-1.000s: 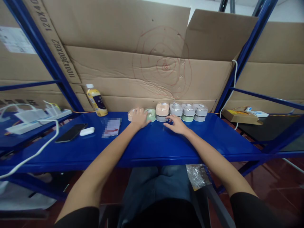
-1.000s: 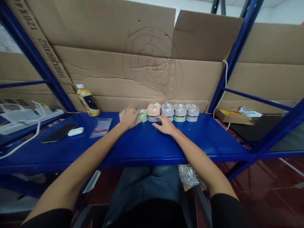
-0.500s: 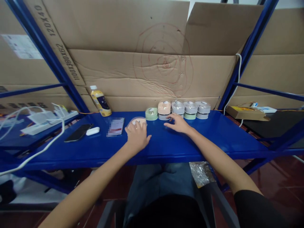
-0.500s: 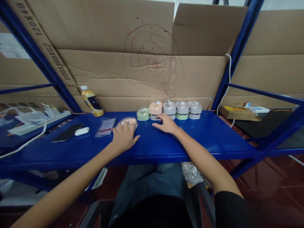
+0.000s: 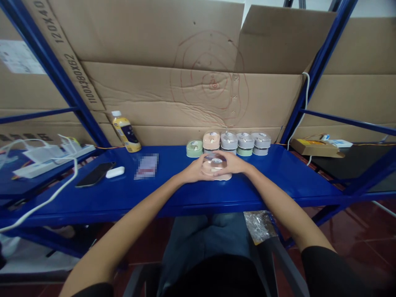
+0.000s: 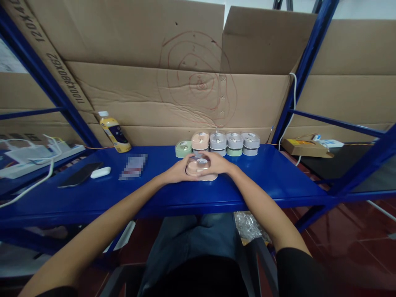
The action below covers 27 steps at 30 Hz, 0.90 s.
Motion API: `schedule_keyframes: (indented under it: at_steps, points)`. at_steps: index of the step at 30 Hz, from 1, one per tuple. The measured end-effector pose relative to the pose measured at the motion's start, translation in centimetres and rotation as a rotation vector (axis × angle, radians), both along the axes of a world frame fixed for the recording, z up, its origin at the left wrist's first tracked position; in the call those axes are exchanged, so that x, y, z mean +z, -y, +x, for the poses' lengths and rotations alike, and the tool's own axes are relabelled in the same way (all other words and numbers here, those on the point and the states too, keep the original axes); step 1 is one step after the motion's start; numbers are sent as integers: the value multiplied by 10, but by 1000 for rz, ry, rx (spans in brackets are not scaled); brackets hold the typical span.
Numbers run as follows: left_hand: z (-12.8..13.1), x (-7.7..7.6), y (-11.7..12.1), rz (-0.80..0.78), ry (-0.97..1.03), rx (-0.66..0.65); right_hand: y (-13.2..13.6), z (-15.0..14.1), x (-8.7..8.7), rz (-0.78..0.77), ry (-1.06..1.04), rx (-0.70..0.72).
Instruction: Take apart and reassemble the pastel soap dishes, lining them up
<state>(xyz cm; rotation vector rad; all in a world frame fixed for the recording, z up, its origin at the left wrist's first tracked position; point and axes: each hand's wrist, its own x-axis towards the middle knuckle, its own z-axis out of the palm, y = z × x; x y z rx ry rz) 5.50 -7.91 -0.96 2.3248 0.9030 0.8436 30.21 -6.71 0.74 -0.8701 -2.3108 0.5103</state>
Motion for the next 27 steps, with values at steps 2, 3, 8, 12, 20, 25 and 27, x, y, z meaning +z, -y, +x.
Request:
schedule_keyframes:
  at_steps: [2,3,8,12,20,25,27]
  points:
    - [0,-3,-2,-6,-6,39,-6,14,4,-44,-89,-38]
    - [-1,-5,-1,20,-20,55,-9,21,7,-52,-134,-67]
    - [-3,-8,9,178,-112,-42,-22,43,13,-18,-296,-328]
    - [-6,-5,7,190,-86,13,-26,43,12,-4,-322,-390]
    - [-30,0,-12,274,273,705,-26,46,17,100,-471,-462]
    - [-26,2,1,320,82,423,-23,46,20,121,-467,-416]
    - [-21,0,7,289,-17,230,-20,44,21,123,-436,-352]
